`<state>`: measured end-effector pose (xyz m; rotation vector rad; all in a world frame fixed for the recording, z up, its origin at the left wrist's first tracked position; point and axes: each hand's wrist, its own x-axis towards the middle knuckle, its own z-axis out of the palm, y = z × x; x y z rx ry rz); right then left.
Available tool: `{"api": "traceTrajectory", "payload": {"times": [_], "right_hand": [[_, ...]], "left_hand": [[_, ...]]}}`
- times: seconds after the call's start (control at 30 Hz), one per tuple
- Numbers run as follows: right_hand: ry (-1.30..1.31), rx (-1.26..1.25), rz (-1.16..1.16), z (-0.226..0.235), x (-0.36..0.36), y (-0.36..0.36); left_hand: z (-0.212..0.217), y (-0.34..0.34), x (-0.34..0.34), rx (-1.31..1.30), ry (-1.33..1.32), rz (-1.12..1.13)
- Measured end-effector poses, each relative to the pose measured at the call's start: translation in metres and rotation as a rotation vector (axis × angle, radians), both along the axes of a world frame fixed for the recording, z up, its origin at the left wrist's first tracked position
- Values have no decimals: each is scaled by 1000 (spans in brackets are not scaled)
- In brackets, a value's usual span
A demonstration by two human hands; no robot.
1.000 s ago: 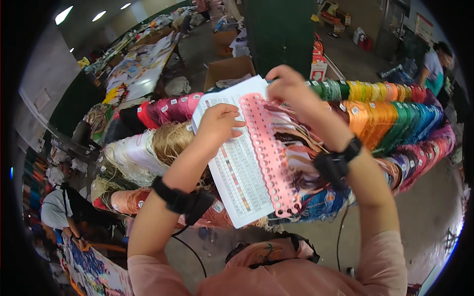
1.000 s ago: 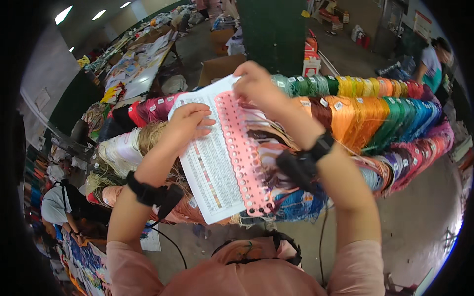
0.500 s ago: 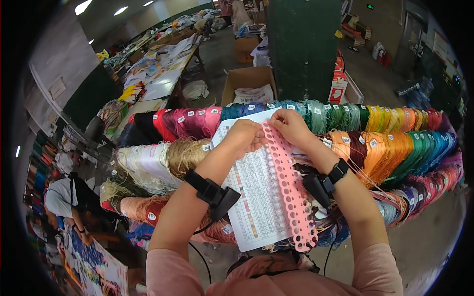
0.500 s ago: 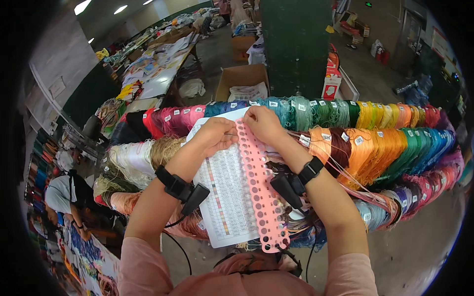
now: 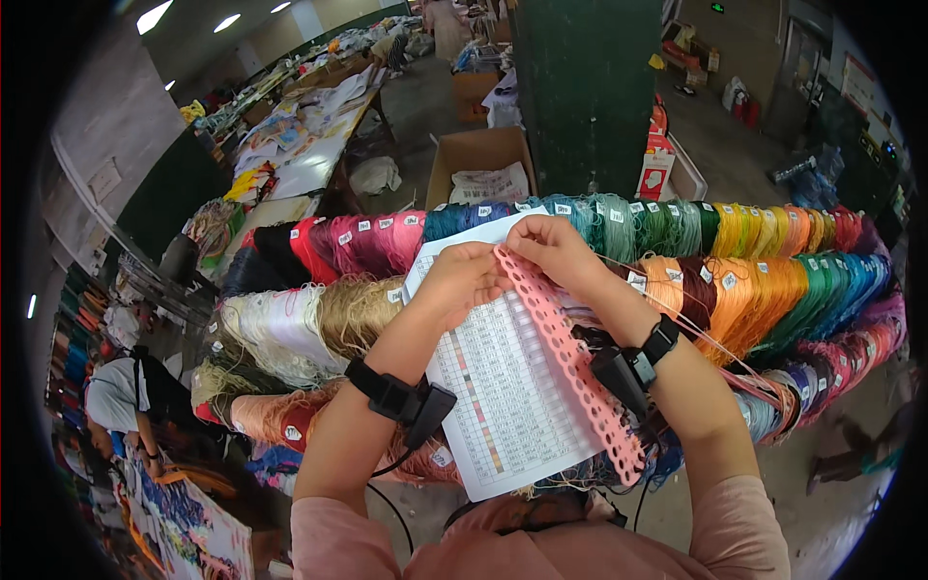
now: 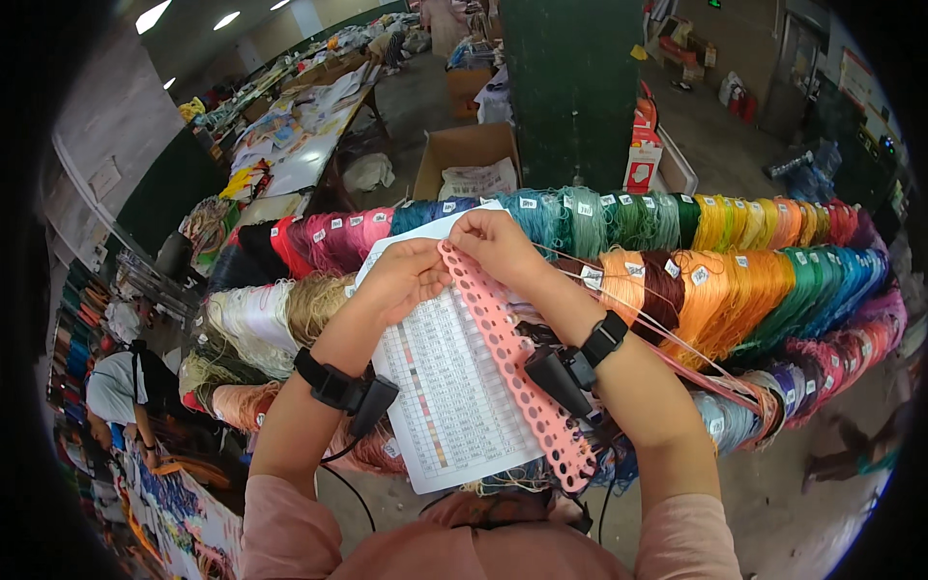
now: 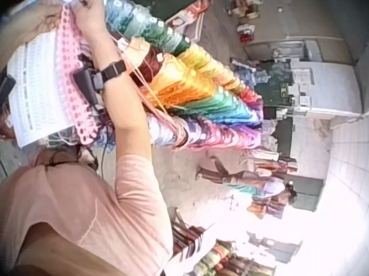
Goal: The person gathers embroidery thread by referencing a list, pulling individual strands from large bundles on a rack, and threading them through holes in a pink plastic organizer.
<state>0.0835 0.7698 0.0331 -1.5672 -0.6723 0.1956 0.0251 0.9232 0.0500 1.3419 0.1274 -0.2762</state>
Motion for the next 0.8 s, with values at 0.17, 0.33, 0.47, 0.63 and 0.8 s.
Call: {"api": "traceTrajectory", "payload": {"times": [0.17,0.33,0.47,0.63,0.8], "right_hand": [[-90,-96,-52,0,-2,5],[-242,-283,-108,9,-7,7],[-361,-352,-143,13,-15,10],[-356,-263,-219,-1,-28,9],[-388,-44,-268,-10,-39,11]], "left_hand": [[1,1,-5,-42,8,77],[-2,1,-9,-34,5,94],[-4,0,-10,6,-4,114],[-3,0,-26,87,-47,173],[5,22,-44,-754,84,31]]}}
